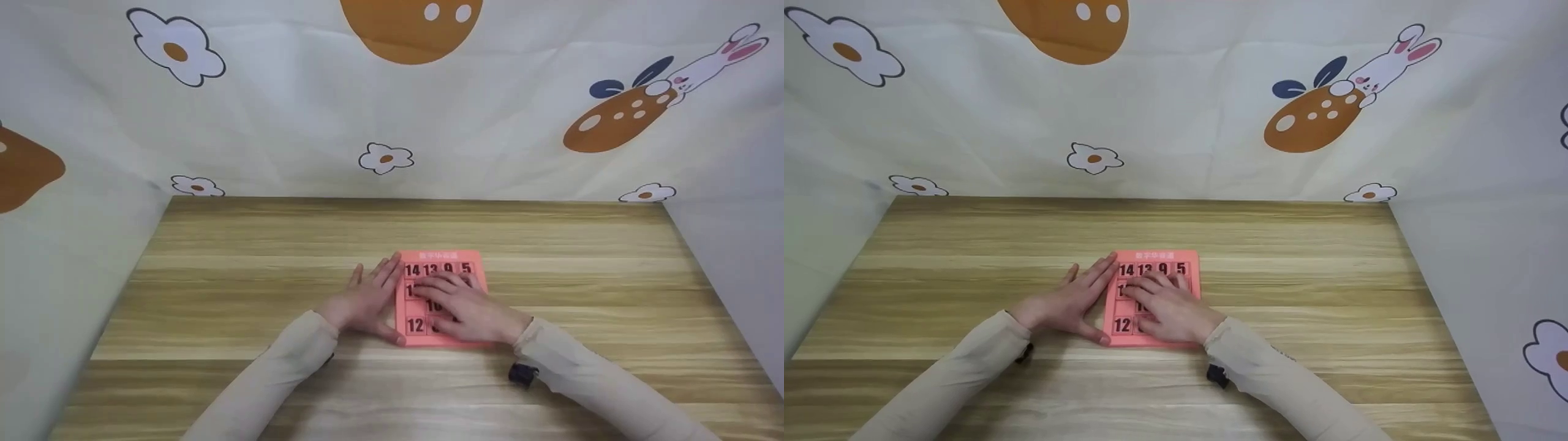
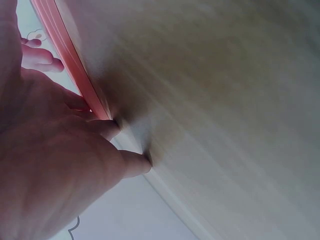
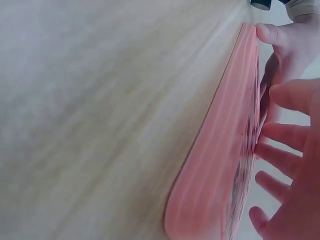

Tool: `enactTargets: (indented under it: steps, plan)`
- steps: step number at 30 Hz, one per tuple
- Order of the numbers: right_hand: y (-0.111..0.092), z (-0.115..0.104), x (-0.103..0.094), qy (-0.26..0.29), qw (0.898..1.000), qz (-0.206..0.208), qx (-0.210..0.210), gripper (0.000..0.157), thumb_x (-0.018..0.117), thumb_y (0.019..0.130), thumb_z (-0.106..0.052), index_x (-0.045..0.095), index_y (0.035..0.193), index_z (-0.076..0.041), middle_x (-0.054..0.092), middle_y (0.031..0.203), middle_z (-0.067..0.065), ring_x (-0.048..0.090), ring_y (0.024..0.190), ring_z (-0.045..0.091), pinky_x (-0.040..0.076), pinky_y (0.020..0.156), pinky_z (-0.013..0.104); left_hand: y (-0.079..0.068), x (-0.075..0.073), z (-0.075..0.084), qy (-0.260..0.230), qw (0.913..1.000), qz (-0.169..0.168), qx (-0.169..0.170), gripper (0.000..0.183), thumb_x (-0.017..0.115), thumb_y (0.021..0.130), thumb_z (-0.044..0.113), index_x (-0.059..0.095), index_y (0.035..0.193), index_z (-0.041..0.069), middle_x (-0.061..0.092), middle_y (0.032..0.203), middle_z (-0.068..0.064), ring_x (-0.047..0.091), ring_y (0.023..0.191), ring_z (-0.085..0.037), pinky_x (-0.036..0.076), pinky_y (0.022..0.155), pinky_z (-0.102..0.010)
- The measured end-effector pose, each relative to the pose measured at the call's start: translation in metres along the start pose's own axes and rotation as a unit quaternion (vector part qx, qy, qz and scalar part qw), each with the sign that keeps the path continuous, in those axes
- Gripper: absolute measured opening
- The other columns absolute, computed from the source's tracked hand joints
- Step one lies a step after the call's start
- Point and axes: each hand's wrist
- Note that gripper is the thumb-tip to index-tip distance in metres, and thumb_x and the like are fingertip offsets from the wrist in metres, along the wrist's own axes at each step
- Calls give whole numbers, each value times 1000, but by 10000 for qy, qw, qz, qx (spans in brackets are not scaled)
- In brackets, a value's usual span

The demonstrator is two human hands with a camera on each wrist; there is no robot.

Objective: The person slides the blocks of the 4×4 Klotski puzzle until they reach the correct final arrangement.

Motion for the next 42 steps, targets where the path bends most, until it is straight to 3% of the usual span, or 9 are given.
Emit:
enactTargets:
  steps: [6,15,24,27,36,42]
  plan:
    - [-1,-3,0,385,9992,-136,-42,45,58,95,-30,54,134,-9,49,141,8,37,133,28,18,112,58,1,0,0,40,10000,35,-23,132,75,67,66,-1,154,1,-15,159,-14,-6,145,-29,-3,112,-57]
    - [0,3,-1,420,9991,57,-34,47,59,94,-24,51,138,-10,46,144,7,34,135,30,17,111,59,0,0,-1,29,10000,39,23,132,74,67,67,-1,154,1,-15,159,-14,-6,145,-29,-3,112,-58]
    - [22,19,-7,355,9982,143,470,51,52,99,-25,42,146,-8,41,149,9,29,139,32,18,112,55,2,2,-2,17,10000,3,0,133,74,67,68,-2,154,2,-15,159,-13,-7,145,-28,-3,112,-57]
    - [25,22,-7,258,9985,113,462,51,53,99,-28,43,145,-8,42,148,9,30,138,32,18,111,55,2,3,-2,-34,10000,0,0,133,75,67,67,-2,154,2,-15,159,-12,-6,145,-27,-4,112,-57]
    - [14,17,-7,362,9993,26,24,42,59,94,-25,56,132,-8,50,140,10,38,133,28,22,110,56,3,3,-1,-32,10000,5,-38,133,75,66,67,0,154,3,-15,159,-12,-7,145,-28,-5,112,-57]
    - [5,26,-11,183,9990,355,193,41,61,93,-21,57,131,-7,51,140,9,38,133,29,21,109,57,3,2,-2,-7,10000,19,-52,134,75,65,67,-2,154,3,-16,159,-12,-7,145,-27,-5,112,-57]
Point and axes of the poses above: each hand's wrist, its own y-axis towards the middle knuckle, its own x-axis out of the palm, z = x × y
